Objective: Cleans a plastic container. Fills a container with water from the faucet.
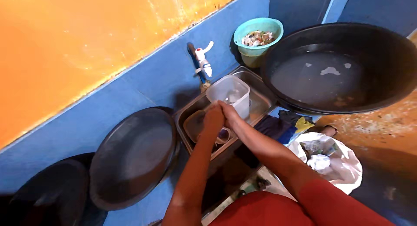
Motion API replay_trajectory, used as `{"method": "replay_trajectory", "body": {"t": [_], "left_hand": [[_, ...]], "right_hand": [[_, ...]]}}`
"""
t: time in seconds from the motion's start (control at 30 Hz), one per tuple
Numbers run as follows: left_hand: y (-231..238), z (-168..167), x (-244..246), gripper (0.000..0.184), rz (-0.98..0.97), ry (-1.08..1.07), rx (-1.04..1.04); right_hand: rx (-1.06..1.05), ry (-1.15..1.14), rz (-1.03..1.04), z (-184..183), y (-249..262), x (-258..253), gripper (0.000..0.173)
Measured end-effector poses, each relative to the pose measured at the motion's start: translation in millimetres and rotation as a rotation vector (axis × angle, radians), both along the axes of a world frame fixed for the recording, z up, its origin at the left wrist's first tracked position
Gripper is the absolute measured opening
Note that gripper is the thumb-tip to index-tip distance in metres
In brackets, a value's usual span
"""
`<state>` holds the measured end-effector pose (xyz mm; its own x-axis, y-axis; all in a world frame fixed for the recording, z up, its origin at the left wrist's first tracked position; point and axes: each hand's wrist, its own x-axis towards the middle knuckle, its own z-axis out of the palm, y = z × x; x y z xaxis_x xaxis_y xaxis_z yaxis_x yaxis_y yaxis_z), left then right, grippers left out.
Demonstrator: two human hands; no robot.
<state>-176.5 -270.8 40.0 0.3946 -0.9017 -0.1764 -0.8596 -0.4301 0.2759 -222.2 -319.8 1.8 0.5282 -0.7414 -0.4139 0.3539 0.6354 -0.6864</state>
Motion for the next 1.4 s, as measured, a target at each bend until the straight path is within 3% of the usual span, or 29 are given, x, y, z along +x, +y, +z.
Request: {"method": "replay_trajectory", "body": {"t": [0.1,0.2,0.33,0.43,0.5,0.53,0.57,0.63,0.67,0.73,0.83,0.97,1.13,1.23,1.4], "left_hand": [[21.6,6.8,6.9,0.039,-0.129,0.049,-0.076],[57.1,-3.5,44.0,0.050,-0.247,-0.058,-0.212],[136.2,-1.4,102.6,0.057,0.015,-0.147,-0.254],[181.5,-10.1,119.6,0.059,0.213,-0.103,-0.221],[200.3,-19.3,120.9,0.058,0.279,-0.044,-0.152],[205.2,-23.4,121.8,0.058,0.291,-0.028,-0.102],[207.3,-27.8,121.8,0.059,0.298,-0.031,-0.060],[208.4,-37.4,116.5,0.062,0.330,-0.080,-0.040],[207.7,-40.5,114.8,0.062,0.350,-0.097,-0.039],[202.8,-40.1,117.8,0.063,0.398,-0.035,-0.034],[198.8,-38.2,124.9,0.065,0.481,0.074,-0.063],[194.6,-32.9,121.9,0.064,0.524,0.055,0.009],[190.4,-31.7,126.0,0.071,0.552,0.058,0.089],[190.9,-35.0,128.2,0.073,0.563,0.053,0.088],[190.0,-38.0,129.4,0.073,0.579,0.030,0.088]], "right_hand": [[-0.254,0.113,-0.050,-4.6,1.0,-12.9,0.036],[-0.631,0.257,-0.196,-19.5,19.6,-69.7,0.031],[-1.121,0.612,-0.384,-70.1,39.0,-203.0,0.029],[-0.940,1.200,-0.288,-131.1,45.8,-306.3,0.040],[-0.600,1.550,0.079,-164.4,50.7,-357.3,0.074],[-0.434,1.605,0.257,-173.2,54.0,-370.4,0.095],[-0.330,1.603,0.353,-172.0,55.0,-373.0,0.102],[-0.363,1.522,0.399,-146.3,52.1,-357.2,0.079],[-0.460,1.447,0.368,-126.1,49.4,-340.8,0.059],[-0.705,1.271,0.262,-79.3,37.6,-294.1,0.043],[-0.995,1.024,0.045,-36.1,-0.8,-216.6,0.040],[-1.197,0.894,-0.103,-2.6,-79.8,-120.4,0.062],[-1.068,0.688,-0.219,64.7,-140.2,0.5,0.079],[-0.838,0.546,-0.160,102.9,-146.7,62.9,0.071],[-0.725,0.750,-0.124,124.3,-154.3,115.2,0.048]]}}
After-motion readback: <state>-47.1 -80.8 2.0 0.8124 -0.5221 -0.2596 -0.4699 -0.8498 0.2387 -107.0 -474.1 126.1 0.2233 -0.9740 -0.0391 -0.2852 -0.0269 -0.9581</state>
